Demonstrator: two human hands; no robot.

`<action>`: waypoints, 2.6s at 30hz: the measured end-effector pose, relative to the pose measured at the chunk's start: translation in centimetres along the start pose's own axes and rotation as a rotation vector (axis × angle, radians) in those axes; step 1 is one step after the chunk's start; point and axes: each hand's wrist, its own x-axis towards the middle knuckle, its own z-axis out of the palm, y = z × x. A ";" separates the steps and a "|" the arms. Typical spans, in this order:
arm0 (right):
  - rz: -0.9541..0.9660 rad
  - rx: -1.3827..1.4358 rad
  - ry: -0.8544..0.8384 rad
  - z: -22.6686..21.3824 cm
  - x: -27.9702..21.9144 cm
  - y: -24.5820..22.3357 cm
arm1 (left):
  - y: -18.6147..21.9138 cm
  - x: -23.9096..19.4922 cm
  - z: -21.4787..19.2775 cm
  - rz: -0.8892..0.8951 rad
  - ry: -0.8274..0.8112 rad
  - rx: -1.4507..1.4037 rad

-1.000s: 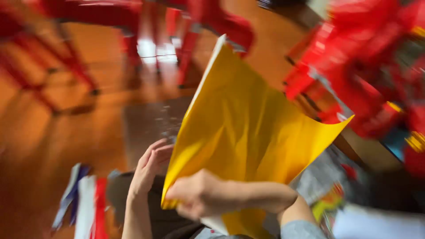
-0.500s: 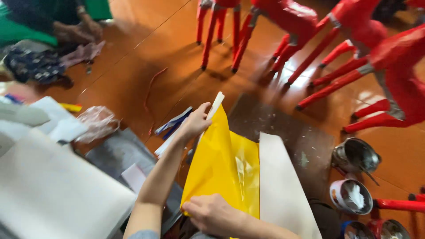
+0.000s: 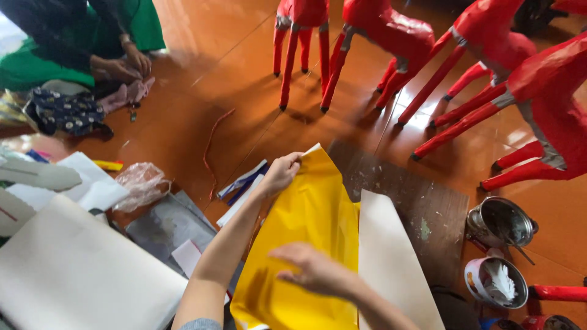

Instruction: Folding and cutting yellow paper into strips for craft decorations.

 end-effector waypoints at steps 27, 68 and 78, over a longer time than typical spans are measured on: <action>-0.260 -0.286 1.074 -15.9 1.2 1.1 | 9.6 -5.4 2.1 0.397 0.103 -0.073; -0.219 0.256 0.848 -16.5 3.2 3.5 | 11.4 -7.8 0.6 0.555 0.160 -0.080; -0.117 0.280 0.875 -16.0 3.2 2.2 | 11.6 -8.2 0.6 0.573 0.197 0.027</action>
